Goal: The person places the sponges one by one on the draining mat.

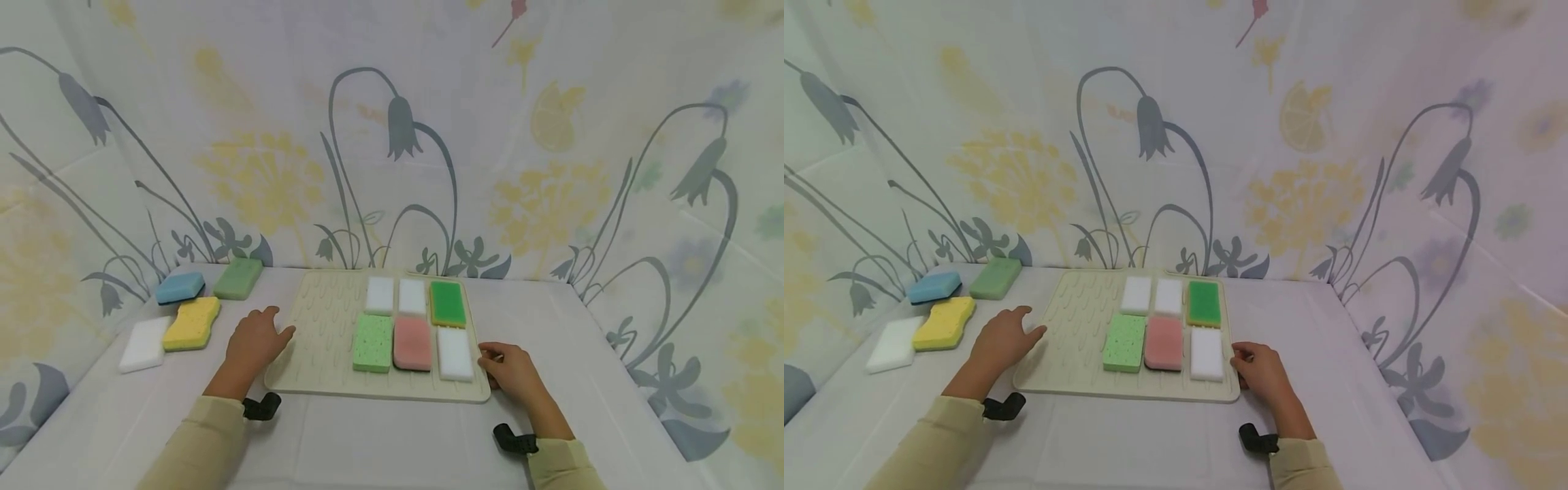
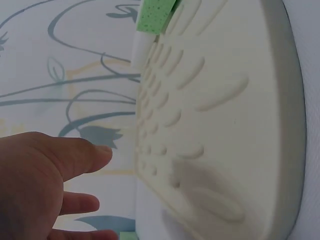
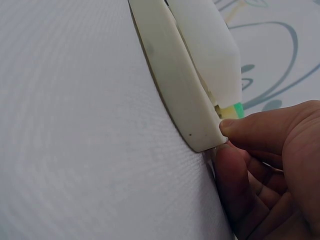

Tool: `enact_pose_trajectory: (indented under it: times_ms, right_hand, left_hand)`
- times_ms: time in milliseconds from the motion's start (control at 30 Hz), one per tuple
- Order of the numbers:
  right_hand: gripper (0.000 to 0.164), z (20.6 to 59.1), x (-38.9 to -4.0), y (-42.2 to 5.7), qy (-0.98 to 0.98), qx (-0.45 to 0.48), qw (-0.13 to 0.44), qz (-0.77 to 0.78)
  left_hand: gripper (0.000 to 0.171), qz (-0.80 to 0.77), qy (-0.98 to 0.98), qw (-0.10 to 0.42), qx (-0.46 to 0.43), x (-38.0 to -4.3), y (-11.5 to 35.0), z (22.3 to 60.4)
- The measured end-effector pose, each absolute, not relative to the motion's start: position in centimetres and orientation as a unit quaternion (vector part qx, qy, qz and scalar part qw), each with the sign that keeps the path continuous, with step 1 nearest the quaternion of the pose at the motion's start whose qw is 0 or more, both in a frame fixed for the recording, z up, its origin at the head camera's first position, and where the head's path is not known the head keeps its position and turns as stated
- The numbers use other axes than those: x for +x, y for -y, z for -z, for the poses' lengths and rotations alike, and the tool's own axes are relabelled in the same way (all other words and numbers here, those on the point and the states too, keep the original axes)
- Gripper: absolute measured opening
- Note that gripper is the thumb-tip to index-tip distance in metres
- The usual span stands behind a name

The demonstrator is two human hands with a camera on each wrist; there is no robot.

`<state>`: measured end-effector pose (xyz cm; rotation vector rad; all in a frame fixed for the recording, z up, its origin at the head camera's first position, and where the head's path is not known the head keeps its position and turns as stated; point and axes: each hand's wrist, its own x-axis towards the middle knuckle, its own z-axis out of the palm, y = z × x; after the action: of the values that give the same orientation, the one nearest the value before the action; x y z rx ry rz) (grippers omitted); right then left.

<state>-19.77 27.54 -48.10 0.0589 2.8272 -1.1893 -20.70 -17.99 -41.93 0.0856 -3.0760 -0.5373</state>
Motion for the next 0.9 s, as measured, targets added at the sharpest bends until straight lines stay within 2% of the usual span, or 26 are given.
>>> enact_pose_trajectory:
  times_ms: [400, 900]
  right_hand:
    - [0.038, 48.2, -19.5, -27.4, -0.919, 0.025, 0.037, 0.392]
    - [0.037, 48.1, -19.6, -27.4, -0.913, 0.02, 0.038, 0.406]
  left_hand:
    - [0.063, 0.116, 0.992, 0.006, 0.058, -20.5, 21.0, 41.1]
    - [0.065, 0.122, 0.989, -0.002, 0.079, -20.4, 24.6, 41.4]
